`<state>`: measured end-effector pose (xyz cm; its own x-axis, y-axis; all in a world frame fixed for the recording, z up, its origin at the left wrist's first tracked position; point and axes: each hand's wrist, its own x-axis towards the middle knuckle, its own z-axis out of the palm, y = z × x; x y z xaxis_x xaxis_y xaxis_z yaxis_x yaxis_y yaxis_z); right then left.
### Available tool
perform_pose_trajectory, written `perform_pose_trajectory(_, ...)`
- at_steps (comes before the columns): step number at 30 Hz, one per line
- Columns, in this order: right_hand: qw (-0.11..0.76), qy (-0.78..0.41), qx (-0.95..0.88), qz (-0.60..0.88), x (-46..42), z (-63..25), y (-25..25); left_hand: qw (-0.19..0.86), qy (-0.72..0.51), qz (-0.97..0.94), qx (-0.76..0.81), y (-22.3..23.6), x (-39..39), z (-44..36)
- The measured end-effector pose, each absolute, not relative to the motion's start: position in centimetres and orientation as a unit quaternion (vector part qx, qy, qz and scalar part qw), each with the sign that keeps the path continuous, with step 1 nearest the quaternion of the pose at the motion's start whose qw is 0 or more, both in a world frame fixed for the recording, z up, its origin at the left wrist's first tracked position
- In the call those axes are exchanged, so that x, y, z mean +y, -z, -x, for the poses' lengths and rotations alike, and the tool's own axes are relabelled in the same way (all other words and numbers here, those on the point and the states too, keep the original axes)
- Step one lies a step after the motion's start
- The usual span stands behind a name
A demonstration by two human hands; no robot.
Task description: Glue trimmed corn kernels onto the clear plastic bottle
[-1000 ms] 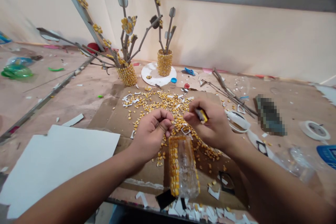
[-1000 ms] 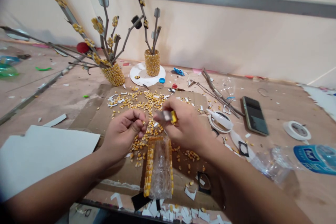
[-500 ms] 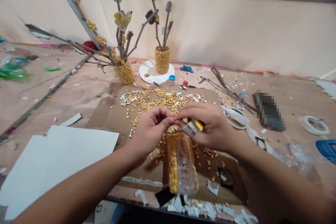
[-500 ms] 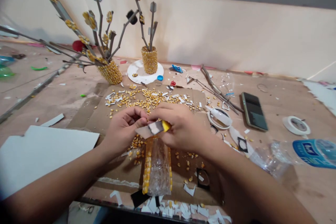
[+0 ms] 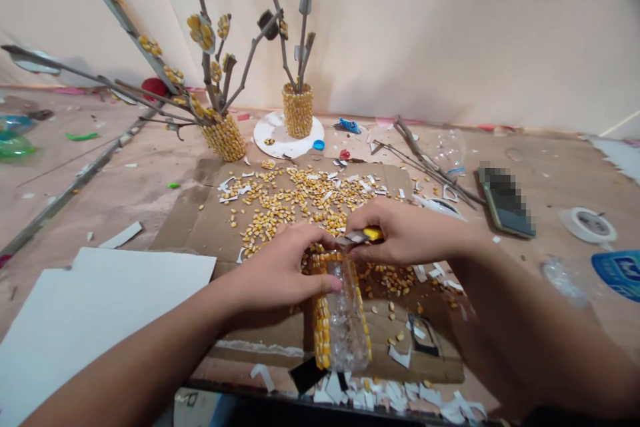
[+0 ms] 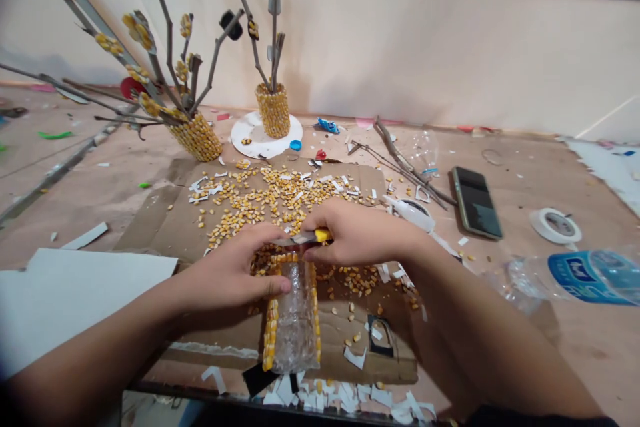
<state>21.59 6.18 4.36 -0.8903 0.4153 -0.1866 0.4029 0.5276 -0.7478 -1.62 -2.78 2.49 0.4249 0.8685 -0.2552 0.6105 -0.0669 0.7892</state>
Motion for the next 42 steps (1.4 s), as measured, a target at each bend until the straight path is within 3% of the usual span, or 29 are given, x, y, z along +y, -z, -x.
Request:
perform_pose_trajectory(22,-0.003,-0.414,-0.874,0.254,5.5,-20.6,-4.2,0.452,-0.157,-0.719,0.504,-2.0,-2.6,1.6)
perform_pose_trajectory(27,0.065,-0.44,-0.85,0.282,7.1,-21.6,-4.1,0.47,-0.147,-0.694,0.525,-2.5,-2.8,1.8)
perform_pose_trajectory(30,0.107,-0.376,-0.845,0.365,8.6,-22.5,-3.8,0.478,-0.129,-0.694,0.522,-2.8,-2.7,2.3)
perform_pose_trajectory(35,-0.048,-0.231,-0.856,0.459,10.2,-23.2,-2.5,0.503,-0.116,-0.696,0.498,-3.0,-2.2,3.1)
perform_pose_trajectory(37,-0.098,-0.222,-0.856,0.456,10.2,-23.3,-2.1,0.519,-0.124,-0.69,0.49,-3.1,-2.1,3.2)
perform_pose_trajectory(42,-0.128,-0.259,-0.846,0.447,9.6,-23.1,-2.5,0.536,-0.155,-0.679,0.477,-3.1,-2.1,3.2)
